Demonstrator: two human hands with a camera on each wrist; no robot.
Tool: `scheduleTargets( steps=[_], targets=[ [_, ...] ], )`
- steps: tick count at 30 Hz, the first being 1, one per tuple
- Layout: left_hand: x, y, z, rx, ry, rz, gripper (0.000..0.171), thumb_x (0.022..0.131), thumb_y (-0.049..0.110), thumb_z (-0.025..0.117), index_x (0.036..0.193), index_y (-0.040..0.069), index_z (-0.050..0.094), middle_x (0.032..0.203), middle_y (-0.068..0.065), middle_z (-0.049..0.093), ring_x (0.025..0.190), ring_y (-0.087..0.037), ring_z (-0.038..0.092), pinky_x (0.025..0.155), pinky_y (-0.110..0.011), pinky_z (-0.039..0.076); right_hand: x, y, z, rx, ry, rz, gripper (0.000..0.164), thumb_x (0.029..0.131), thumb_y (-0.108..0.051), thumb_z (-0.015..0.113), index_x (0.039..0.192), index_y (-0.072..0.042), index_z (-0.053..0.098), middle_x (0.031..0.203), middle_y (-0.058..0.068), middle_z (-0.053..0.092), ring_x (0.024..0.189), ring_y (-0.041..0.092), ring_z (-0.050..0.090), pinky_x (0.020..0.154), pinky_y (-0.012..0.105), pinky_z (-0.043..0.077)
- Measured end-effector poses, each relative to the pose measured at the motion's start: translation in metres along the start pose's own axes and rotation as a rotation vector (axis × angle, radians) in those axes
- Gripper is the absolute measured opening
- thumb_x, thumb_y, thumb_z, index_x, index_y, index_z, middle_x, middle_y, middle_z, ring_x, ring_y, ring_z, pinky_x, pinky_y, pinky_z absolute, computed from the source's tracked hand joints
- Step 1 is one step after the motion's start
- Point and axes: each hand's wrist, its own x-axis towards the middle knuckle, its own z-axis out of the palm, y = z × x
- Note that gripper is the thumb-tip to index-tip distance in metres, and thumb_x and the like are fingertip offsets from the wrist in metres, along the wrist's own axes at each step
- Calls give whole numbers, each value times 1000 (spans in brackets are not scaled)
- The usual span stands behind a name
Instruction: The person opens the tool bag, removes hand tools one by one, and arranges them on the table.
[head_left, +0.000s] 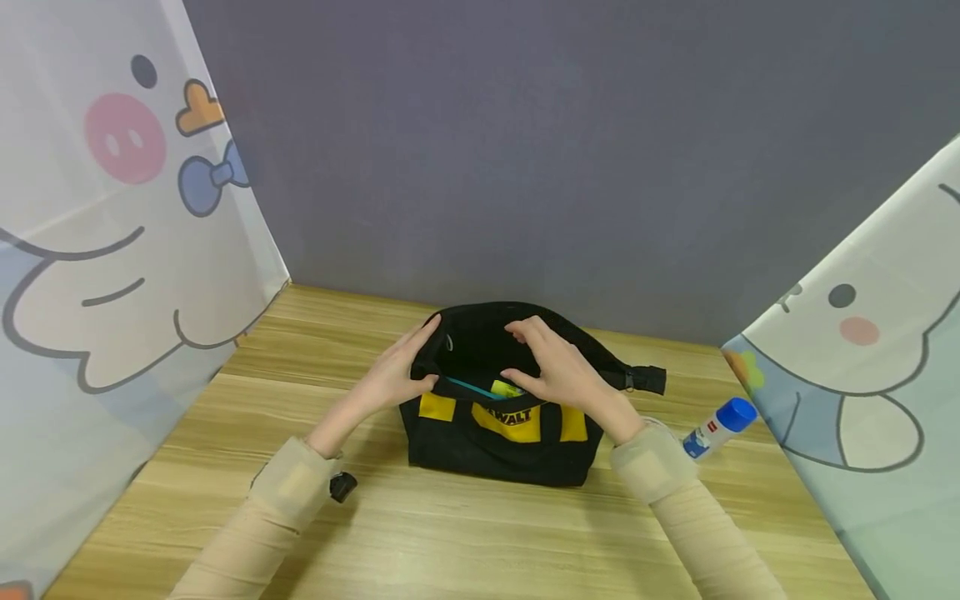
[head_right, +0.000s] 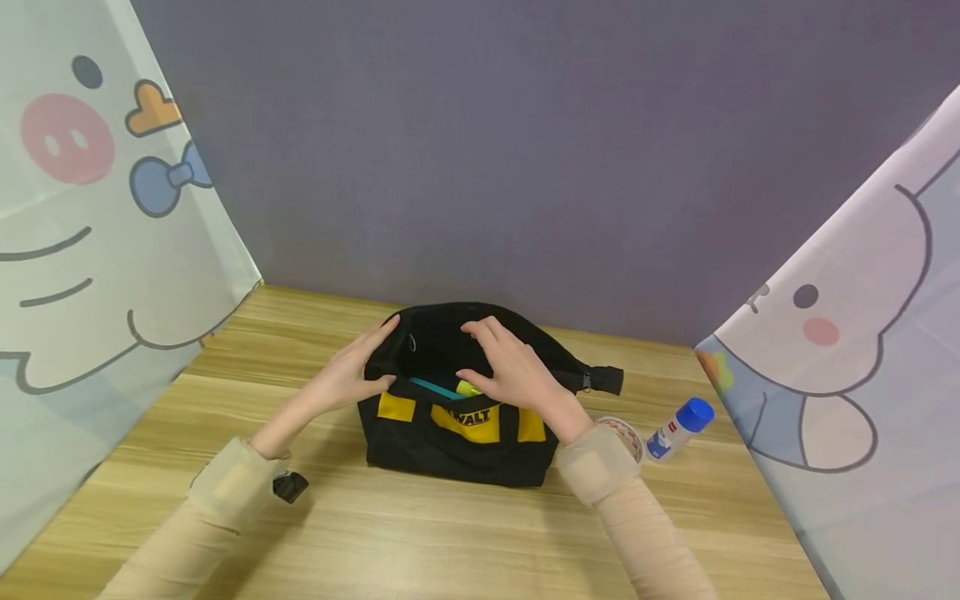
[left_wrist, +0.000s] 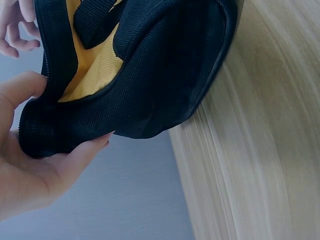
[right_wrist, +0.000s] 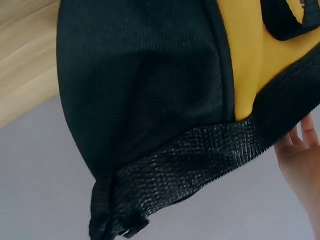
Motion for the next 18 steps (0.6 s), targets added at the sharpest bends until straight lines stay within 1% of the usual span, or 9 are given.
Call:
scheduleTargets(
  steps=[6,11,14,18],
  targets=[
    [0,0,1,-2,-6,0,89,83,16,67,152,22,12,156,-14,21,140,-38,28,103,-59,37,5,2,7,-8,-98,-16,55,86,-37,65,131,-13,43,120,8,51,106,16,56,79,27,53],
    [-1,-1,1,-3,-3,5,88,83,16,67,152,21,13,156,-15,20,140,-38,28,102,-59,38,11,5,10,4,-125,-26,55,86,-34,66,130,-10,44,118,9,51,105,16,57,79,28,53],
    [-1,-1,1,-5,0,3,88,83,15,67,152,21,13,156,-15,20,140,-38,28,102,-59,38,14,5,12,18,-157,-13,54,86,-34,66,129,-9,45,118,9,51,105,18,57,78,28,53],
    [-1,0,1,-6,-4,-1,88,83,16,66,152,21,13,156,-15,20,140,-38,27,103,-59,37,18,5,12,41,-237,29,54,86,-35,65,129,-10,45,120,10,51,105,20,58,77,29,52]
  ],
)
